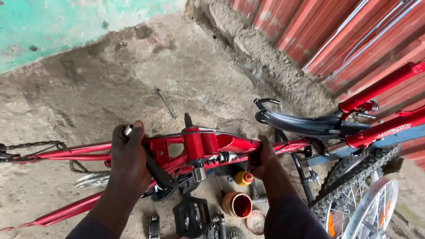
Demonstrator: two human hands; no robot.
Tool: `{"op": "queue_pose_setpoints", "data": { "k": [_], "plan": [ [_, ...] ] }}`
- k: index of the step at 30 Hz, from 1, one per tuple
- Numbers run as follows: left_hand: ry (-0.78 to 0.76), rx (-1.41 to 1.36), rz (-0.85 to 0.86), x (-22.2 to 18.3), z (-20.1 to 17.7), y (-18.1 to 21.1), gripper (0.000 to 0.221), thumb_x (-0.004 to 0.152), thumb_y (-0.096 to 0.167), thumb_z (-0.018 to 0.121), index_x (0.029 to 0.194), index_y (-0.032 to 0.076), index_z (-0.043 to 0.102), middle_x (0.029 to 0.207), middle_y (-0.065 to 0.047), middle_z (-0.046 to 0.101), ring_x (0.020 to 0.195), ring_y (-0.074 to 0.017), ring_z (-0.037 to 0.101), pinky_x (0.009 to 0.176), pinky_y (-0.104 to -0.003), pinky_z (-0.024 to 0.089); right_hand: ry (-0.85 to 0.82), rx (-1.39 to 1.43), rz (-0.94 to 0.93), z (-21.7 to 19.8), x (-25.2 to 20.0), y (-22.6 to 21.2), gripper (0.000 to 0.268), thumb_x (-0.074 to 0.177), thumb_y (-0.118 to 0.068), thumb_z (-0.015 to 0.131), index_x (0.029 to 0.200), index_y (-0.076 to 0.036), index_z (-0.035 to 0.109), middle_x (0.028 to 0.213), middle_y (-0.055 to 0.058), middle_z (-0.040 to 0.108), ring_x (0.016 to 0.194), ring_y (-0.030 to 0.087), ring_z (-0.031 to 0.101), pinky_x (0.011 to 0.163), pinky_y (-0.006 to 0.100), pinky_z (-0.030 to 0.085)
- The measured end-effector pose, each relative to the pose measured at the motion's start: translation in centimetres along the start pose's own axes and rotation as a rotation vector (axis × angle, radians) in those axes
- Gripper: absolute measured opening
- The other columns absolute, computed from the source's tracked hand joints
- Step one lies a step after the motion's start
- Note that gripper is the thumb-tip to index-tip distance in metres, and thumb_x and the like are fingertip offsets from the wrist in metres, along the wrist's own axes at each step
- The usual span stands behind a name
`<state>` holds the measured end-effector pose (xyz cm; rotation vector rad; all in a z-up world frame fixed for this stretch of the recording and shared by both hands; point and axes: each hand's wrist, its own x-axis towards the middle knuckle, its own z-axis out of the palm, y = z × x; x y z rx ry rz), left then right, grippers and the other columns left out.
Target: The person attaches a front sprocket assembly to the crank arm of a red bicycle frame and then uses an allen key multi-tool to tighten the mounting bolts.
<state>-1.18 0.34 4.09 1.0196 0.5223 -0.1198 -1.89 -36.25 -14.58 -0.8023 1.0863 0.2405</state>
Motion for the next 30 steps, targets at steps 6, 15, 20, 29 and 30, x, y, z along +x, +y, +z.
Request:
{"op": "queue_pose_setpoints", "data": {
  "k": [6,15,20,29,30],
  "plan": [
    [-0.019,-0.002,0.053,-0.1,-0.5,-0.5,0.024,0.106,0.031,0.058,0.100,0.013,0.043,0.091,-0.005,0.052,0.081,-0.0278,0.070,0.060,-0.046,0.062,0.365,0.092,-0.029,-3.4,2.4,0.1,0.058,0.076,-0.074,0.054,0.064,-0.018,0.045,0.051,-0.006,0.030,0.043,0.008,0.027,0.042,0.023,0.021],
    [0.005,0.006,0.035,-0.5,0.2,-0.2,0.022,0.108,0.027,0.058,0.098,0.013,0.044,0.088,-0.005,0.049,0.067,-0.0223,0.056,0.055,-0.042,0.060,0.393,0.237,0.058,-3.7,4.5,-1.5,0.067,0.066,-0.088,0.072,0.085,-0.027,0.052,0.081,-0.008,0.047,0.053,0.009,0.032,0.048,0.021,0.030],
    [-0.012,-0.053,0.011,-0.1,0.1,-0.6,0.020,0.106,0.026,0.060,0.099,0.016,0.045,0.089,-0.006,0.052,0.087,-0.0338,0.074,0.060,-0.048,0.061,0.194,0.129,0.178,-1.6,3.1,-2.5,0.053,0.074,-0.066,0.073,0.058,-0.029,0.037,0.055,-0.006,0.043,0.048,0.014,0.037,0.049,0.030,0.030],
    [0.083,-0.074,-0.071,1.2,0.4,2.3,0.023,0.107,0.029,0.063,0.109,0.020,0.041,0.088,-0.006,0.047,0.065,-0.0214,0.055,0.056,-0.044,0.057,0.261,0.093,0.104,-0.1,6.4,-2.2,0.038,0.074,-0.035,0.056,0.056,-0.029,0.023,0.049,-0.009,0.020,0.043,0.013,0.022,0.047,0.032,0.021],
    [0.084,-0.072,-0.080,1.6,-0.5,2.5,0.023,0.107,0.029,0.063,0.109,0.020,0.041,0.088,-0.006,0.047,0.065,-0.0214,0.055,0.056,-0.044,0.057,0.270,0.095,0.107,0.7,4.6,-1.7,0.038,0.074,-0.035,0.056,0.056,-0.029,0.023,0.049,-0.009,0.020,0.043,0.013,0.022,0.047,0.032,0.021]
  ]
}}
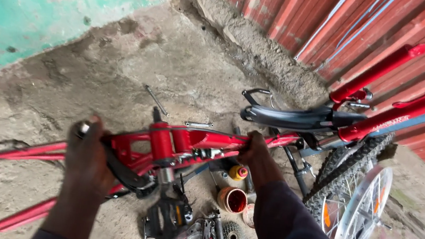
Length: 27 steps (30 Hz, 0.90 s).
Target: The person attaches a front sprocket assembly to the crank arm of a red bicycle frame and then uses an allen key multi-tool to tighten the mounting bolts.
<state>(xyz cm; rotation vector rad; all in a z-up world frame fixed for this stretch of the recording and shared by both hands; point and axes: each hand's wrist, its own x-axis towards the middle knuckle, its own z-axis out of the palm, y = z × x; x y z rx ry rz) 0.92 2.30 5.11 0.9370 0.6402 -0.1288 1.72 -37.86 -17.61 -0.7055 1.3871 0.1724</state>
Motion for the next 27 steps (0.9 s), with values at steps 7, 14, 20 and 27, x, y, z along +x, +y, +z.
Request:
{"op": "queue_pose_setpoints", "data": {
  "k": [7,14,20,27],
  "plan": [
    [0.057,0.091,0.233,0.6,-3.4,3.5,0.022,0.106,0.035,0.064,0.105,0.020,0.048,0.088,-0.004,0.055,0.074,-0.0185,0.061,0.060,-0.035,0.056,-0.231,0.051,-0.090,4.3,-6.9,2.2,0.037,0.081,-0.041,0.054,0.061,-0.028,0.027,0.049,-0.008,0.022,0.041,0.012,0.022,0.044,0.029,0.018],
    [0.110,0.063,0.266,-1.5,-5.1,4.7,0.017,0.105,0.033,0.062,0.108,0.021,0.050,0.086,0.002,0.050,0.070,-0.0155,0.058,0.056,-0.033,0.055,-0.304,0.022,-0.136,7.2,-6.4,3.6,0.038,0.085,-0.040,0.057,0.066,-0.025,0.028,0.047,-0.004,0.027,0.037,0.013,0.023,0.040,0.029,0.018],
    [0.169,-0.005,0.289,-3.5,-4.9,3.4,0.020,0.106,0.025,0.059,0.113,0.013,0.045,0.087,-0.006,0.050,0.067,-0.0292,0.070,0.055,-0.041,0.062,-0.364,-0.036,-0.284,8.4,-7.8,2.4,0.041,0.091,-0.038,0.066,0.068,-0.024,0.035,0.053,-0.007,0.031,0.044,0.006,0.025,0.039,0.020,0.017],
    [0.127,-0.023,0.296,-3.6,-4.5,2.1,0.021,0.106,0.014,0.059,0.104,0.013,0.038,0.085,-0.010,0.053,0.067,-0.0339,0.072,0.052,-0.051,0.064,-0.441,0.040,-0.438,8.6,-10.1,1.0,0.044,0.094,-0.028,0.069,0.066,-0.023,0.036,0.052,-0.004,0.034,0.044,0.007,0.022,0.040,0.022,0.017]
  ]
}}
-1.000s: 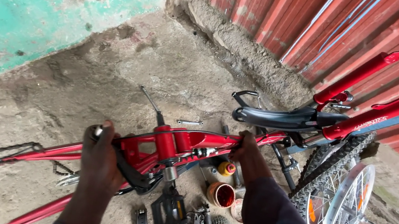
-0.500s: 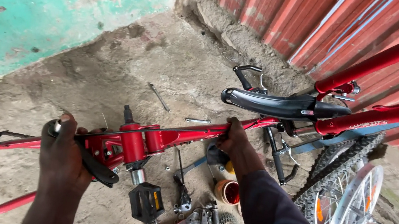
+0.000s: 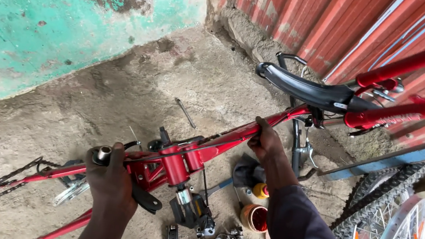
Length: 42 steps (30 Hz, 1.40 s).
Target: The person attaches a front sprocket assembly to the crank arm of a red bicycle frame and then uses an allen key multi-tool to tighten the mounting bolts.
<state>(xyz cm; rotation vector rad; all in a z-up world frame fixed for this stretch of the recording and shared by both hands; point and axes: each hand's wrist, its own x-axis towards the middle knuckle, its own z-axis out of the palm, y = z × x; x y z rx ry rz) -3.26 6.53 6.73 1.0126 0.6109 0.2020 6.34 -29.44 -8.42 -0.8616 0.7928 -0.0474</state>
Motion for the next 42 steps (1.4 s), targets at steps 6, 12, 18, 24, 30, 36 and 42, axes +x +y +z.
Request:
{"op": "queue_pose_setpoints", "data": {
  "k": [6,12,18,24,30,36,42],
  "plan": [
    [-0.021,0.060,0.015,1.0,0.0,-1.4,0.014,0.100,-0.001,0.055,0.100,0.010,0.045,0.071,-0.016,0.062,0.065,-0.0299,0.068,0.061,-0.040,0.059,-0.087,-0.071,-0.162,0.8,0.4,-1.5,0.027,0.099,-0.031,0.065,0.081,-0.015,0.054,0.058,0.001,0.054,0.043,0.012,0.043,0.039,0.026,0.036],
    [-0.030,0.096,-0.111,0.9,0.7,-2.0,0.010,0.107,0.003,0.053,0.111,0.006,0.045,0.079,-0.021,0.062,0.071,-0.0311,0.069,0.073,-0.051,0.064,-0.059,-0.083,-0.171,0.5,0.0,-2.3,0.017,0.102,-0.024,0.059,0.101,-0.007,0.060,0.086,0.008,0.069,0.075,0.025,0.068,0.073,0.040,0.062],
    [0.027,0.205,-0.305,1.5,0.4,-4.0,0.016,0.107,0.003,0.053,0.122,0.007,0.049,0.087,-0.021,0.067,0.082,-0.0322,0.070,0.077,-0.048,0.060,-0.030,-0.017,-0.182,-1.4,1.2,-0.4,0.015,0.101,-0.018,0.063,0.091,-0.007,0.065,0.080,0.008,0.072,0.068,0.022,0.068,0.070,0.035,0.061],
    [0.222,0.238,-0.381,4.1,-2.9,-11.7,0.025,0.105,0.001,0.053,0.129,0.005,0.052,0.093,-0.025,0.070,0.076,-0.0314,0.071,0.072,-0.048,0.062,-0.086,-0.047,-0.180,-3.3,2.9,1.7,0.025,0.093,-0.021,0.068,0.104,0.002,0.071,0.094,0.018,0.076,0.076,0.027,0.072,0.074,0.042,0.063],
    [0.322,0.420,-0.454,4.9,-7.3,-20.2,0.034,0.103,0.001,0.063,0.135,0.007,0.054,0.093,-0.019,0.072,0.073,-0.0245,0.070,0.063,-0.037,0.060,0.015,-0.023,-0.171,-5.2,4.3,4.3,0.023,0.086,-0.020,0.079,0.097,-0.005,0.066,0.083,0.014,0.072,0.070,0.028,0.070,0.067,0.049,0.064],
    [0.422,0.235,-0.386,8.4,-13.8,-33.9,0.025,0.099,0.006,0.067,0.120,0.009,0.054,0.092,-0.017,0.068,0.064,-0.0246,0.066,0.050,-0.039,0.053,0.107,-0.120,-0.038,-9.1,6.6,5.7,0.034,0.100,-0.037,0.070,0.097,-0.003,0.069,0.087,0.014,0.076,0.064,0.025,0.069,0.061,0.043,0.063],
    [0.280,0.211,-0.429,6.0,-13.6,-32.9,0.048,0.099,0.012,0.068,0.140,0.011,0.043,0.120,-0.011,0.057,0.080,-0.0311,0.070,0.080,-0.042,0.058,0.153,-0.255,-0.228,-14.1,8.9,5.2,0.062,0.092,-0.042,0.084,0.129,0.001,0.058,0.097,0.018,0.067,0.082,0.034,0.074,0.073,0.048,0.062]
  ]
}}
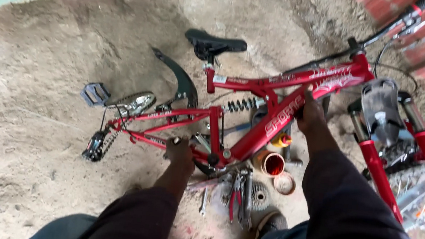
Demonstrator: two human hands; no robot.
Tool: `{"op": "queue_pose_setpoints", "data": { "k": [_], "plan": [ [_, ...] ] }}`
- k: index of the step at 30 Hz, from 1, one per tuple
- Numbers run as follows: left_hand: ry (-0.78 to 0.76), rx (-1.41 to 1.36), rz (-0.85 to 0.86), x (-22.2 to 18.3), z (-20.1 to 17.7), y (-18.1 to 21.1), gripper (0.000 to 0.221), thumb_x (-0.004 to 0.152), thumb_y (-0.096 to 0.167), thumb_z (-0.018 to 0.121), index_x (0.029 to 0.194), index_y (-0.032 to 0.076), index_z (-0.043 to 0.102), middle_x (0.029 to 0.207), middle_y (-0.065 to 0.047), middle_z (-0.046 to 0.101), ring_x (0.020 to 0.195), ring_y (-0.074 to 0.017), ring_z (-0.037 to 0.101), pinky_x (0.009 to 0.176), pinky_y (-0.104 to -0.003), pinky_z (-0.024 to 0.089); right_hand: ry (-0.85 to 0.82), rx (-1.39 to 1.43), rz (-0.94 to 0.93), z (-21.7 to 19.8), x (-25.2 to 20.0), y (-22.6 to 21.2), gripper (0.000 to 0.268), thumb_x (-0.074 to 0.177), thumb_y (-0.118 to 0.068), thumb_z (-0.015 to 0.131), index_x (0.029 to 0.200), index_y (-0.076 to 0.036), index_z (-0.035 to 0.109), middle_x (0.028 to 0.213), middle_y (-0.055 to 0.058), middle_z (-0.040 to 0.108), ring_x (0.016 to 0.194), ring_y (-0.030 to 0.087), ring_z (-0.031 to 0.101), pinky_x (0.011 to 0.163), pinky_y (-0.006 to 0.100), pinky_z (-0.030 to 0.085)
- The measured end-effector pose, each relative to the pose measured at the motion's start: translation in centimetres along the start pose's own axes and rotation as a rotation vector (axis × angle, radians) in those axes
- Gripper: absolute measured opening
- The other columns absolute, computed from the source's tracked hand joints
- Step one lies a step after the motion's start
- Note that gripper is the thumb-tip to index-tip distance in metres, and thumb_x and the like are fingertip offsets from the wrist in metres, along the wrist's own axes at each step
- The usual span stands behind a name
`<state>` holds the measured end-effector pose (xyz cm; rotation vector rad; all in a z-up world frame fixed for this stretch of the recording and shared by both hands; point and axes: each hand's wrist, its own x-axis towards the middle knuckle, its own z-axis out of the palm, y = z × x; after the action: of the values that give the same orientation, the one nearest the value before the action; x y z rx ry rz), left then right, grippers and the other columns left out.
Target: The person attaches a front sprocket assembly to the crank arm of a red bicycle frame and then uses an allen key multi-tool to tighten the mounting bolts.
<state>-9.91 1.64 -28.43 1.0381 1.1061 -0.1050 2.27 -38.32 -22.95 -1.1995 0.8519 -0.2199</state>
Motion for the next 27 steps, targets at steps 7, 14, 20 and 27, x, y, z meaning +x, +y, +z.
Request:
{"op": "queue_pose_setpoints", "data": {
  "k": [7,14,20,27],
  "plan": [
    [-0.104,-0.003,-0.125,-2.1,-1.0,2.2,0.056,0.100,0.014,0.061,0.149,0.021,0.035,0.107,-0.008,0.062,0.076,-0.0218,0.069,0.079,-0.037,0.046,-0.020,-0.332,-0.027,-1.2,-3.1,-0.8,0.049,0.095,-0.045,0.081,0.102,-0.002,0.058,0.076,0.012,0.052,0.047,0.021,0.056,0.039,0.031,0.046],
    [-0.096,-0.060,-0.200,-8.8,-0.6,7.0,0.029,0.104,0.022,0.052,0.130,0.020,0.041,0.098,0.000,0.053,0.064,-0.0062,0.050,0.080,-0.024,0.041,-0.104,-0.648,-0.063,-2.3,-4.4,1.1,0.045,0.094,-0.043,0.079,0.089,-0.001,0.065,0.062,0.013,0.054,0.042,0.024,0.057,0.032,0.035,0.043],
    [-0.174,0.299,-0.111,-10.5,-1.3,8.5,0.021,0.109,0.025,0.046,0.129,0.018,0.041,0.081,-0.001,0.046,0.060,-0.0113,0.039,0.077,-0.037,0.044,-0.088,-1.451,-0.130,0.3,-13.7,-2.7,0.070,0.089,-0.075,0.062,0.098,-0.008,0.079,0.090,0.019,0.075,0.105,0.043,0.071,0.090,0.054,0.052],
    [-0.240,0.255,-0.159,-14.3,-3.0,9.7,0.021,0.106,0.027,0.040,0.126,0.020,0.044,0.081,0.001,0.043,0.060,-0.0139,0.039,0.065,-0.037,0.037,-0.289,-1.405,-0.397,4.0,-27.0,-6.8,0.042,0.092,-0.051,0.069,0.119,-0.019,0.073,0.109,0.020,0.073,0.114,0.043,0.065,0.098,0.053,0.051]
  ]
}}
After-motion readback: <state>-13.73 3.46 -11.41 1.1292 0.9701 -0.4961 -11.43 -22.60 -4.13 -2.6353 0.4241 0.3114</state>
